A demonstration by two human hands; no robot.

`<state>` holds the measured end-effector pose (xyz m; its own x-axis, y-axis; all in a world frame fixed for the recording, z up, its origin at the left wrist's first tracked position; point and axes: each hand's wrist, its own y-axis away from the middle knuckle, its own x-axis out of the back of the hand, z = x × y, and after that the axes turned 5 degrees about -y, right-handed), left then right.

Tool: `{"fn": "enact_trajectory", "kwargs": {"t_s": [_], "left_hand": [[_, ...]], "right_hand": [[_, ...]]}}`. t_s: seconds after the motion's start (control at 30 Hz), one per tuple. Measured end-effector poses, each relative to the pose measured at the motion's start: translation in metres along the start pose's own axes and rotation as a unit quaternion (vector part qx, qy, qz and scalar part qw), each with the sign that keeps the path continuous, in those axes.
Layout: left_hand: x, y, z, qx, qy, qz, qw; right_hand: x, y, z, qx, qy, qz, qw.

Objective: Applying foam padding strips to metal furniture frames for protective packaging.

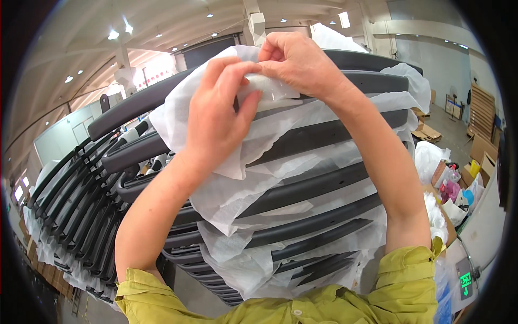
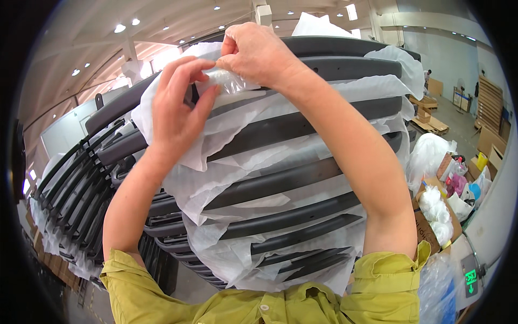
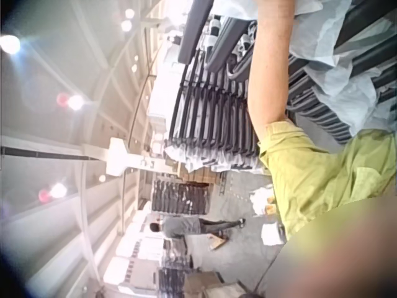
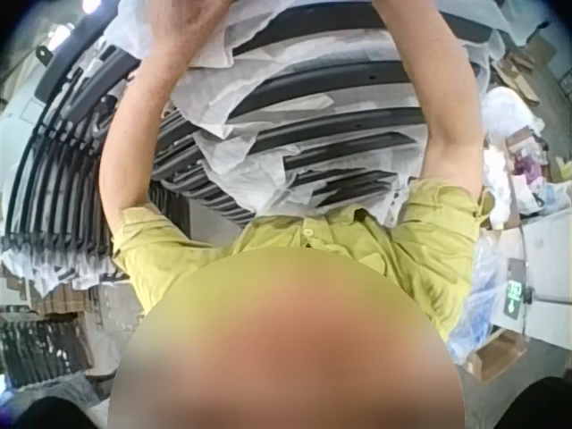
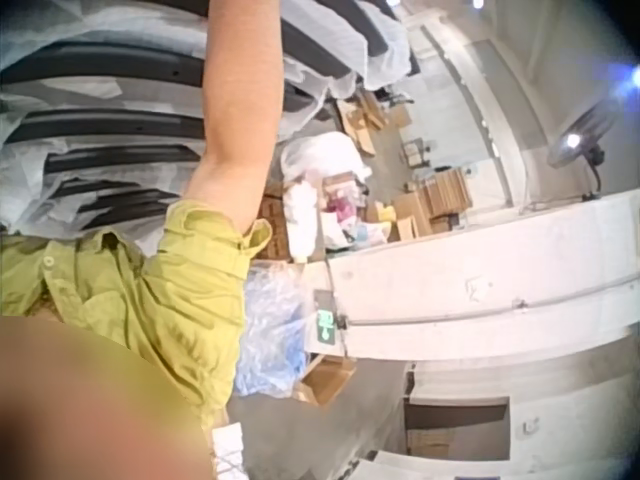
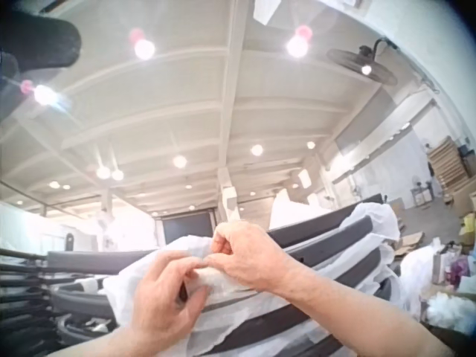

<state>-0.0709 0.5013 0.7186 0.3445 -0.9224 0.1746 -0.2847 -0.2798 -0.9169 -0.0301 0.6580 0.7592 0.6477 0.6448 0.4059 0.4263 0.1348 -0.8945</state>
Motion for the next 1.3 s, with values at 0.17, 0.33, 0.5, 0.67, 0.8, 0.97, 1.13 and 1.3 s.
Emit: {"fn": "enact_trajectory", "kwargs": {"t_s": [0.17,0.33,0.5,0.67,0.8,0.97,1.13,1.3], "left_hand": [[0.006,-0.018,0.002,0.064,-0.061,-0.137,0.987],[0.01,-0.014,0.001,0.116,-0.013,-0.18,0.977],[0.012,-0.017,0.002,0.068,-0.015,-0.187,0.98],[0.017,-0.017,0.005,0.143,0.016,-0.223,0.964],[0.018,-0.019,0.0,0.177,0.068,-0.247,0.95],[0.02,-0.02,0.0,0.185,0.062,-0.263,0.945],[0.019,-0.019,0.006,0.137,0.011,-0.234,0.963],[0.019,-0.009,0.0,0.077,0.025,-0.222,0.972]], "right_hand": [[0.004,0.003,0.003,0.033,0.019,0.012,0.999],[0.006,0.008,0.004,0.074,0.052,0.013,0.996],[0.036,0.021,0.001,0.002,-0.071,-0.174,0.982],[0.042,0.018,0.004,0.023,-0.055,-0.22,0.974],[0.044,0.013,-0.003,0.052,0.031,-0.245,0.968],[0.032,0.011,0.007,0.188,0.139,-0.232,0.944],[0.027,0.036,0.019,0.214,0.131,-0.146,0.957],[0.084,0.051,0.033,0.09,0.093,-0.172,0.977]]}}
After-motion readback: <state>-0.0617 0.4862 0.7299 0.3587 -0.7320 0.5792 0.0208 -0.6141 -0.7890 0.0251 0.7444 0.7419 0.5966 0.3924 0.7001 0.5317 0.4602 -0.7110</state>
